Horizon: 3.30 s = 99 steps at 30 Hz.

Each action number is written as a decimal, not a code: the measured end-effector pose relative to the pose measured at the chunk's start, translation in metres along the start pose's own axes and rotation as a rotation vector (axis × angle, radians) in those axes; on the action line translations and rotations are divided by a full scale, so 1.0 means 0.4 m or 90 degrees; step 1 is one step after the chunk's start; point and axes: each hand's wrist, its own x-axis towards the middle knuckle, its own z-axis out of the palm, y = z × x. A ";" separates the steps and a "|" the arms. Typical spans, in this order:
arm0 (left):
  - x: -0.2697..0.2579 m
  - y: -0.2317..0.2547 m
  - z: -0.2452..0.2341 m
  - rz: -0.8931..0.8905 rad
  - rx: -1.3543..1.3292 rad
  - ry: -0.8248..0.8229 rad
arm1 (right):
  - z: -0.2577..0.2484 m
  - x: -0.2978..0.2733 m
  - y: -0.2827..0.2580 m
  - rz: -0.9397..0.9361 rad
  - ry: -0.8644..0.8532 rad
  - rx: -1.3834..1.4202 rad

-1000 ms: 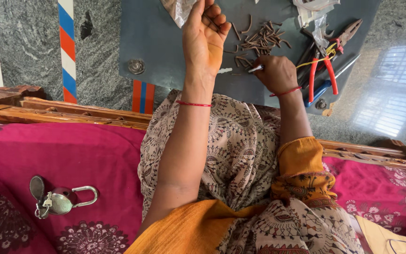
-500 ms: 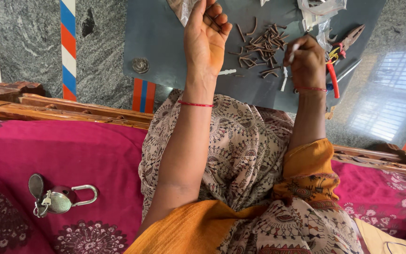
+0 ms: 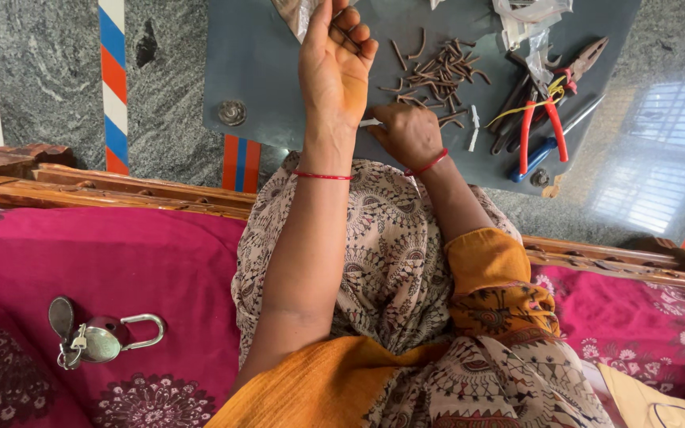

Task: The person sorts and handles small metal and plastic components from various plastic bags, placing them onto a dark table and occasionally back into the bags.

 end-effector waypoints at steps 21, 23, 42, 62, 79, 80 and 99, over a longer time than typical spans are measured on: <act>-0.023 -0.086 -0.006 -0.043 0.182 0.027 | -0.041 0.042 0.043 0.198 0.373 1.275; -0.030 -0.120 -0.006 -0.061 0.184 0.016 | -0.026 0.049 0.018 0.193 0.508 1.285; -0.052 -0.137 0.023 -0.191 0.097 0.070 | -0.188 -0.020 0.076 0.151 0.594 0.707; -0.025 -0.083 0.015 -0.106 0.068 0.068 | -0.136 -0.002 0.218 0.236 0.208 0.200; -0.020 -0.085 0.004 -0.094 0.012 -0.068 | -0.108 0.030 0.163 0.280 0.206 0.085; -0.019 -0.092 0.001 -0.090 0.011 -0.067 | -0.119 0.039 0.158 0.317 0.222 0.196; -0.130 -0.235 0.103 0.244 0.855 -0.275 | 0.105 -0.001 0.210 0.112 0.347 1.165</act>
